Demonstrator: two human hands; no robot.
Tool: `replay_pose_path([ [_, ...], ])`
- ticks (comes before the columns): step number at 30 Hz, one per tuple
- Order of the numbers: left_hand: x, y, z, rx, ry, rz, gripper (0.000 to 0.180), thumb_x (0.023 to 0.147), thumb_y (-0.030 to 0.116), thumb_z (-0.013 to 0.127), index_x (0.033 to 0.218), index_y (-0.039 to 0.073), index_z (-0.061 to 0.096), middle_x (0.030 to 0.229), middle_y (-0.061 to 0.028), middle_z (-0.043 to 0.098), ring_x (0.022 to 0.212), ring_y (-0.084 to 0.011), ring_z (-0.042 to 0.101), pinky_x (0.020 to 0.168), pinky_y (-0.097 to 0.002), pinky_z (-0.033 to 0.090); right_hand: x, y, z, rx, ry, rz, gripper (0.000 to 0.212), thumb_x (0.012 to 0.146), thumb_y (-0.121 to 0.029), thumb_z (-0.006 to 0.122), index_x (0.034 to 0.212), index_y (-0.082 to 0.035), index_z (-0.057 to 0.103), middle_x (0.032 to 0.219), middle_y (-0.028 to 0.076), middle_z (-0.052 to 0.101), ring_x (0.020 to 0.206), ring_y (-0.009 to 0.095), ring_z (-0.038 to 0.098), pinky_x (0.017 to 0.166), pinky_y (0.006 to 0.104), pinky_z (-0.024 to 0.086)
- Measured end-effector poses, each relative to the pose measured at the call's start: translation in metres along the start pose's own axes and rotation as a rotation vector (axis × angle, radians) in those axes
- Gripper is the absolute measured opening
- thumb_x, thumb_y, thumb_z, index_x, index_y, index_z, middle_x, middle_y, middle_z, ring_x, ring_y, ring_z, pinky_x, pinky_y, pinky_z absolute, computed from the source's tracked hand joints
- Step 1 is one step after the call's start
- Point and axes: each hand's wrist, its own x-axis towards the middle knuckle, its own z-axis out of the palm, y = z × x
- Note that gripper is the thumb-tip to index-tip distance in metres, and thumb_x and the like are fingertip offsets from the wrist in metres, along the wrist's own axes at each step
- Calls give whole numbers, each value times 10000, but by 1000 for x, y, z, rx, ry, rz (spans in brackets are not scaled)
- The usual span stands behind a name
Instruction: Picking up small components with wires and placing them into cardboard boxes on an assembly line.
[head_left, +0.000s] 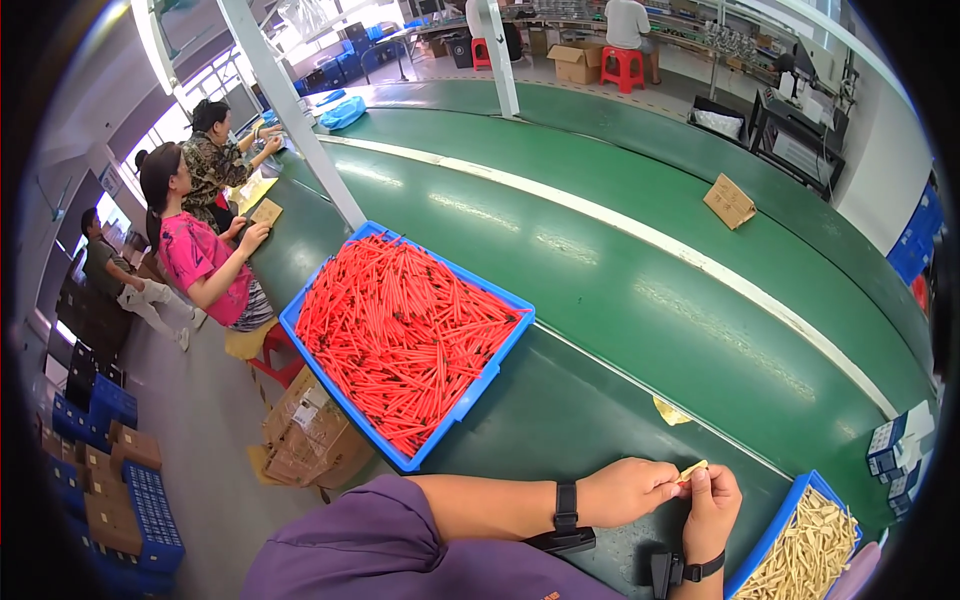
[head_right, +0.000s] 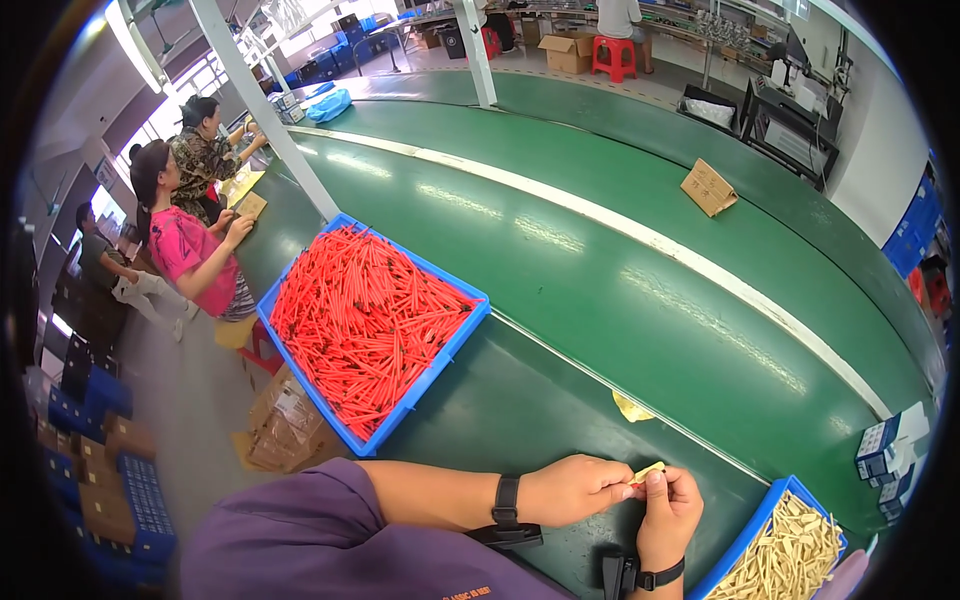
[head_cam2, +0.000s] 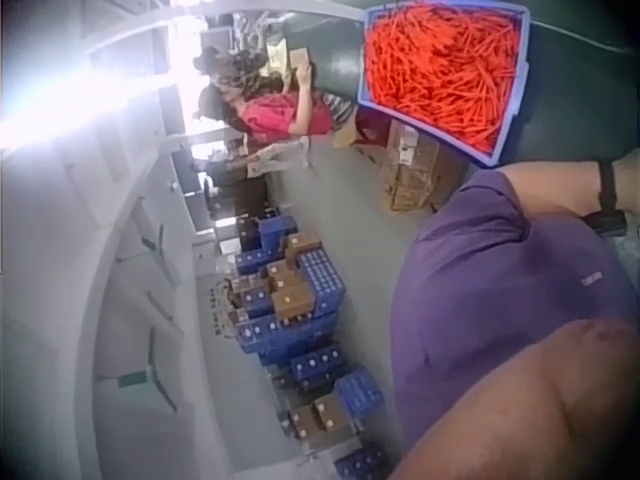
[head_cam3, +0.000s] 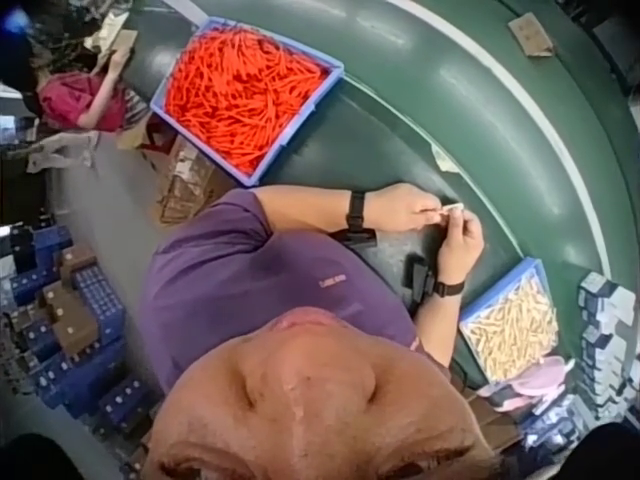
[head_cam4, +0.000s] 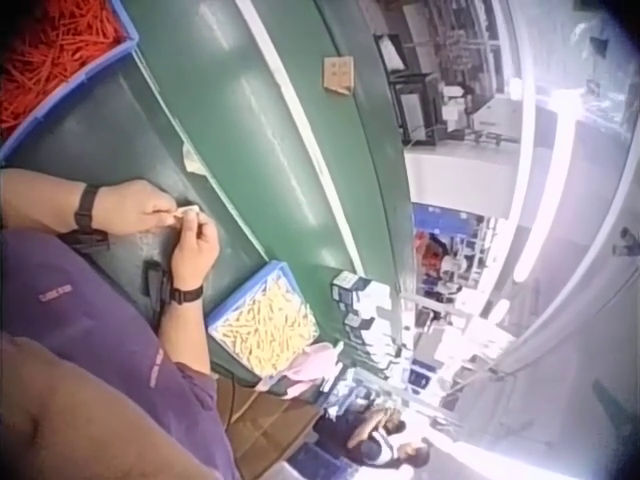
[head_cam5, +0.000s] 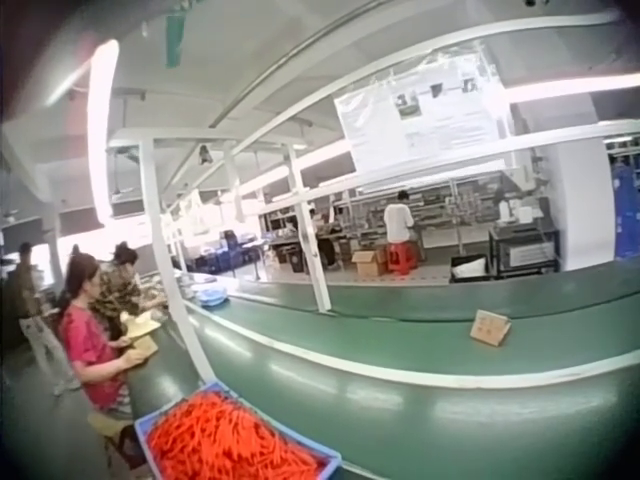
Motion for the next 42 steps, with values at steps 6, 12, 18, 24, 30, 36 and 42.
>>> replay_pose_path([
  [6,-4,5,-5,-86,-43,-81,290,1043,254,460,913,11,548,702,-77,574,623,-216,532,608,-375,451,0,0,3,29,3,7,146,978,-125,631,935,10,599,814,59,664,703,103,629,660,238,527],
  [12,1,2,3,-31,-43,35,305,1051,289,459,999,41,628,718,-58,588,638,-163,550,618,-328,476,-9,-15,-3,-122,53,-9,156,967,-123,628,920,26,640,827,77,682,733,126,649,679,254,532],
  [18,-8,-6,-8,-116,51,-89,271,1036,243,509,1110,45,677,680,-2,575,600,-88,537,556,-261,448,5,-15,16,-181,-37,15,200,958,-177,646,961,20,683,847,52,702,773,113,661,696,263,532],
  [24,0,11,1,-161,27,-47,219,1023,163,518,1007,-8,654,658,-4,551,570,-86,502,540,-237,429,-3,-19,0,224,-69,53,168,958,-148,653,967,19,665,857,55,683,771,96,635,701,242,526],
  [30,-7,12,-3,-240,-44,9,205,1017,147,520,992,-17,640,677,-14,559,583,-87,506,557,-232,430,-20,-58,-4,103,-108,101,192,949,-178,658,914,9,683,811,68,696,700,108,621,665,264,521],
  [36,-17,26,11,-267,-140,91,199,1014,135,527,1053,-20,646,749,-32,609,650,-94,559,615,-224,459,-46,-103,-28,-627,-115,-174,229,930,-235,680,863,-21,730,759,52,698,703,91,631,653,269,512],
  [42,-9,19,11,-269,83,127,188,1000,116,548,1091,-17,645,812,-42,640,697,-100,591,646,-229,485,-18,-149,-180,-540,550,-190,230,879,-256,720,875,-29,748,697,47,692,617,95,628,605,269,514],
])
